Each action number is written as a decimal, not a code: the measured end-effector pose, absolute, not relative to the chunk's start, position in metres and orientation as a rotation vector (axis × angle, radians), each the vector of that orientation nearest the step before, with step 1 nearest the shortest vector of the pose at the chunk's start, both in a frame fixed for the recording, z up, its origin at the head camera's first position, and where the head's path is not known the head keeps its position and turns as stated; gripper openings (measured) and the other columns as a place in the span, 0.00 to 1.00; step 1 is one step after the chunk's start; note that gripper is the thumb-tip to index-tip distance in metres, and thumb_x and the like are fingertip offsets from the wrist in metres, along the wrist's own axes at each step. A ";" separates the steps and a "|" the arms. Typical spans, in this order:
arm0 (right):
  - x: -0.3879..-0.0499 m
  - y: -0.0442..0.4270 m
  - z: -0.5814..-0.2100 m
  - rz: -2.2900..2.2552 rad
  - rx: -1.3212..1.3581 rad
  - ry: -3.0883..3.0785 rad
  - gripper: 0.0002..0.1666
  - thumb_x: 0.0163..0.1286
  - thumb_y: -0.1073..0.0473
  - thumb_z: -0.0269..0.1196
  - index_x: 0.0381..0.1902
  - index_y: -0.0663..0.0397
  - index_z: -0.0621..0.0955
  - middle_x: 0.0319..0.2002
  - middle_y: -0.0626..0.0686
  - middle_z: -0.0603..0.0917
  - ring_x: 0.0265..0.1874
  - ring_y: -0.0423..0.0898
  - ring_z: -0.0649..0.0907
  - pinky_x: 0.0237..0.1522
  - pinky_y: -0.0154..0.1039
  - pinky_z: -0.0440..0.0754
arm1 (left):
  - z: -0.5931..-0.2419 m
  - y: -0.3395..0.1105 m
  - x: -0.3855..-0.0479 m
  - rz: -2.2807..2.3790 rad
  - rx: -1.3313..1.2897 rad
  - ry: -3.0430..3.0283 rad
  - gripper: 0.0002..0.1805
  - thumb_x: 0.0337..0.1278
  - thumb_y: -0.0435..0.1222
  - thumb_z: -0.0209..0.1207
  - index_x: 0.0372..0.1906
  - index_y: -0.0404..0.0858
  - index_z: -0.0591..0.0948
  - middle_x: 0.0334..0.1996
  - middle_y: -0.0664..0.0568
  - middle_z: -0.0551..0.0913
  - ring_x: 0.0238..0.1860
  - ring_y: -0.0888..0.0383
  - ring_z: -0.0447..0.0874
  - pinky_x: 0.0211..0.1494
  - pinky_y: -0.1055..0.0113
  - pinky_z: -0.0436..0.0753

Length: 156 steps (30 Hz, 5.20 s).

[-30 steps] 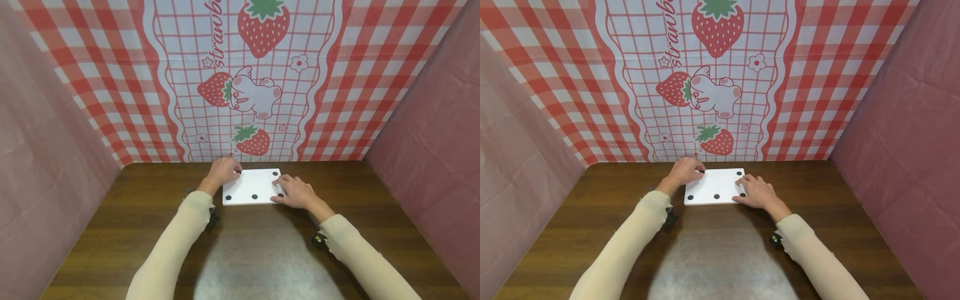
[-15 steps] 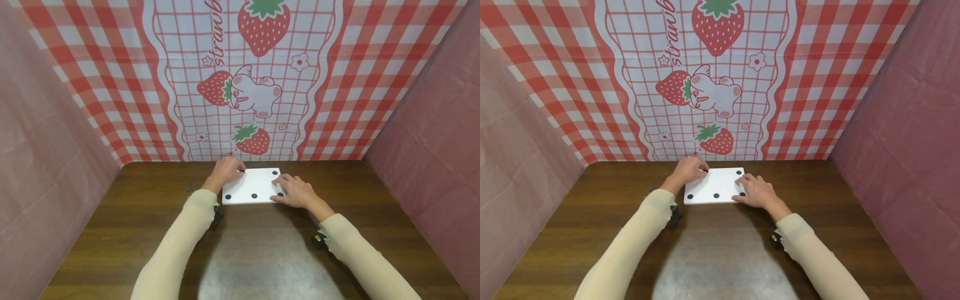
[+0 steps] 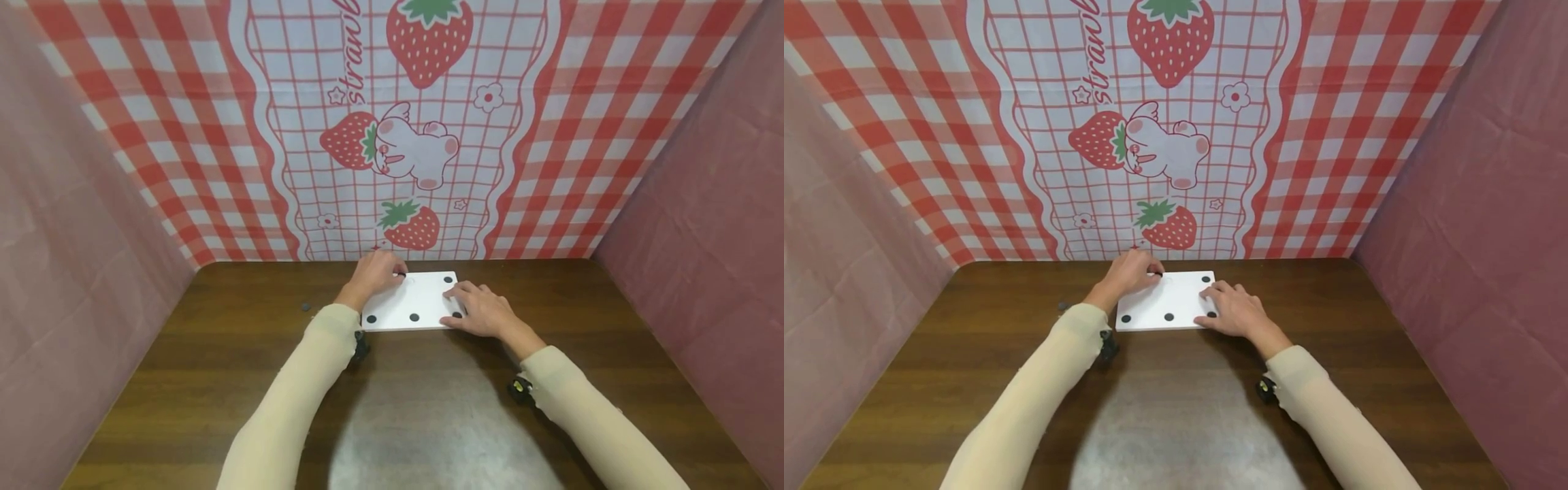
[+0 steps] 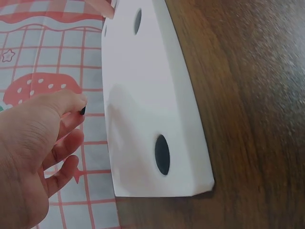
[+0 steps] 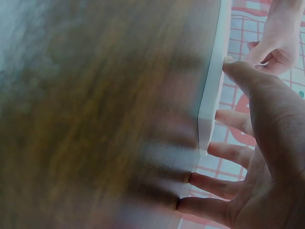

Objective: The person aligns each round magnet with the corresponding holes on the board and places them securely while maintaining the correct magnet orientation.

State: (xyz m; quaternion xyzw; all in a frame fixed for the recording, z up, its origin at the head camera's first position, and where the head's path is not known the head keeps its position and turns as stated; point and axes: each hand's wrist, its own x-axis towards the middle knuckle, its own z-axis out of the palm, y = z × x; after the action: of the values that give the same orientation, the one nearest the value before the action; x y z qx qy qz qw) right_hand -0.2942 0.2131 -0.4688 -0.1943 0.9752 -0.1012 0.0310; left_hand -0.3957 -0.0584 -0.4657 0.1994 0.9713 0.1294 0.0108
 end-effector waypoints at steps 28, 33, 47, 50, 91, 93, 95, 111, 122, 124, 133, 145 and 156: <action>-0.294 0.212 -0.467 -0.315 -0.598 2.998 0.42 0.75 0.29 0.71 0.77 0.44 0.82 0.80 0.62 0.78 0.68 0.68 0.83 0.57 0.69 0.88 | -0.483 -0.044 -0.411 0.520 0.591 3.083 0.09 0.73 0.43 0.73 0.53 0.56 0.96 0.50 0.57 0.96 0.56 0.54 0.91 0.59 0.54 0.91; -0.293 0.212 -0.466 -0.308 -0.595 2.994 0.43 0.75 0.29 0.70 0.77 0.44 0.81 0.80 0.62 0.78 0.68 0.68 0.82 0.57 0.70 0.88 | -0.486 -0.041 -0.408 0.532 0.584 3.085 0.09 0.72 0.43 0.74 0.52 0.56 0.96 0.51 0.58 0.96 0.57 0.54 0.91 0.59 0.53 0.90; -0.294 0.212 -0.468 -0.313 -0.579 2.992 0.43 0.75 0.29 0.70 0.78 0.44 0.81 0.81 0.63 0.77 0.69 0.68 0.82 0.58 0.70 0.88 | -0.516 -0.043 -0.421 0.593 0.581 3.048 0.08 0.73 0.47 0.74 0.51 0.57 0.95 0.56 0.60 0.96 0.63 0.55 0.91 0.69 0.51 0.89; -0.294 0.211 -0.469 -0.310 -0.587 2.997 0.43 0.75 0.28 0.70 0.78 0.43 0.81 0.81 0.63 0.78 0.69 0.68 0.82 0.57 0.70 0.88 | -0.526 -0.042 -0.430 0.582 0.582 3.029 0.07 0.76 0.45 0.72 0.52 0.58 0.95 0.59 0.58 0.95 0.64 0.51 0.90 0.68 0.47 0.90; -0.291 0.211 -0.471 -0.304 -0.606 3.021 0.42 0.75 0.30 0.71 0.77 0.45 0.82 0.80 0.63 0.78 0.68 0.68 0.83 0.56 0.69 0.89 | -0.476 -0.043 -0.385 0.505 0.548 3.041 0.13 0.79 0.44 0.67 0.59 0.54 0.94 0.61 0.55 0.95 0.62 0.51 0.92 0.66 0.49 0.90; -0.291 0.211 -0.471 -0.302 -0.609 3.019 0.42 0.75 0.30 0.71 0.77 0.45 0.82 0.80 0.63 0.78 0.68 0.68 0.83 0.56 0.70 0.89 | -0.481 -0.045 -0.389 0.496 0.576 3.059 0.13 0.77 0.43 0.67 0.58 0.55 0.94 0.60 0.57 0.95 0.61 0.52 0.93 0.64 0.50 0.91; -0.292 0.211 -0.470 -0.297 -0.611 3.018 0.42 0.75 0.30 0.71 0.77 0.45 0.82 0.80 0.63 0.78 0.68 0.68 0.83 0.56 0.70 0.89 | -0.486 -0.047 -0.393 0.476 0.611 3.083 0.12 0.75 0.44 0.68 0.56 0.56 0.95 0.58 0.58 0.96 0.59 0.52 0.93 0.62 0.49 0.91; -0.293 0.211 -0.468 -0.311 -0.592 3.001 0.42 0.75 0.30 0.71 0.77 0.45 0.81 0.81 0.64 0.77 0.70 0.69 0.82 0.60 0.72 0.88 | -0.459 -0.065 -0.363 0.379 0.694 3.104 0.13 0.76 0.41 0.68 0.59 0.50 0.94 0.57 0.52 0.95 0.58 0.51 0.92 0.62 0.52 0.91; -0.295 0.212 -0.468 -0.314 -0.604 3.004 0.42 0.75 0.31 0.71 0.77 0.46 0.81 0.80 0.64 0.78 0.69 0.69 0.82 0.58 0.71 0.88 | -0.442 -0.076 -0.340 0.351 0.703 3.133 0.12 0.78 0.42 0.68 0.58 0.48 0.94 0.57 0.51 0.95 0.57 0.50 0.94 0.59 0.54 0.93; -0.295 0.212 -0.467 -0.318 -0.606 3.006 0.42 0.75 0.31 0.71 0.77 0.46 0.81 0.80 0.63 0.78 0.69 0.68 0.82 0.58 0.70 0.88 | -0.440 -0.078 -0.337 0.337 0.692 3.146 0.12 0.79 0.42 0.67 0.58 0.49 0.94 0.57 0.52 0.95 0.57 0.51 0.94 0.59 0.55 0.92; -0.295 0.214 -0.468 -0.306 -0.603 3.000 0.42 0.76 0.31 0.70 0.78 0.46 0.80 0.81 0.64 0.77 0.70 0.69 0.82 0.57 0.70 0.88 | -0.440 -0.089 -0.332 0.304 0.699 3.159 0.12 0.79 0.42 0.67 0.56 0.49 0.95 0.56 0.51 0.95 0.56 0.48 0.94 0.58 0.52 0.93; -0.295 0.214 -0.465 -0.316 -0.594 2.989 0.42 0.76 0.31 0.71 0.78 0.46 0.80 0.81 0.63 0.77 0.70 0.68 0.81 0.58 0.70 0.87 | -0.437 -0.112 -0.324 0.310 0.668 3.206 0.11 0.77 0.41 0.67 0.55 0.48 0.95 0.53 0.51 0.94 0.51 0.49 0.93 0.54 0.54 0.92; -0.297 0.212 -0.466 -0.315 -0.614 2.991 0.42 0.75 0.30 0.71 0.77 0.46 0.80 0.80 0.63 0.78 0.68 0.67 0.82 0.55 0.68 0.88 | -0.436 -0.133 -0.315 0.387 0.707 3.235 0.11 0.74 0.39 0.67 0.53 0.44 0.95 0.50 0.49 0.94 0.49 0.47 0.94 0.54 0.51 0.93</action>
State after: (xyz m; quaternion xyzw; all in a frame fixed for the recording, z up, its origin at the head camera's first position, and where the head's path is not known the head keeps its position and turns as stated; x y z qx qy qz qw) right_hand -0.2967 0.2123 -0.4657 -0.1999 0.9738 -0.1027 0.0359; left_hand -0.3147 -0.1327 -0.4364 0.2111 0.9658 0.1157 -0.0961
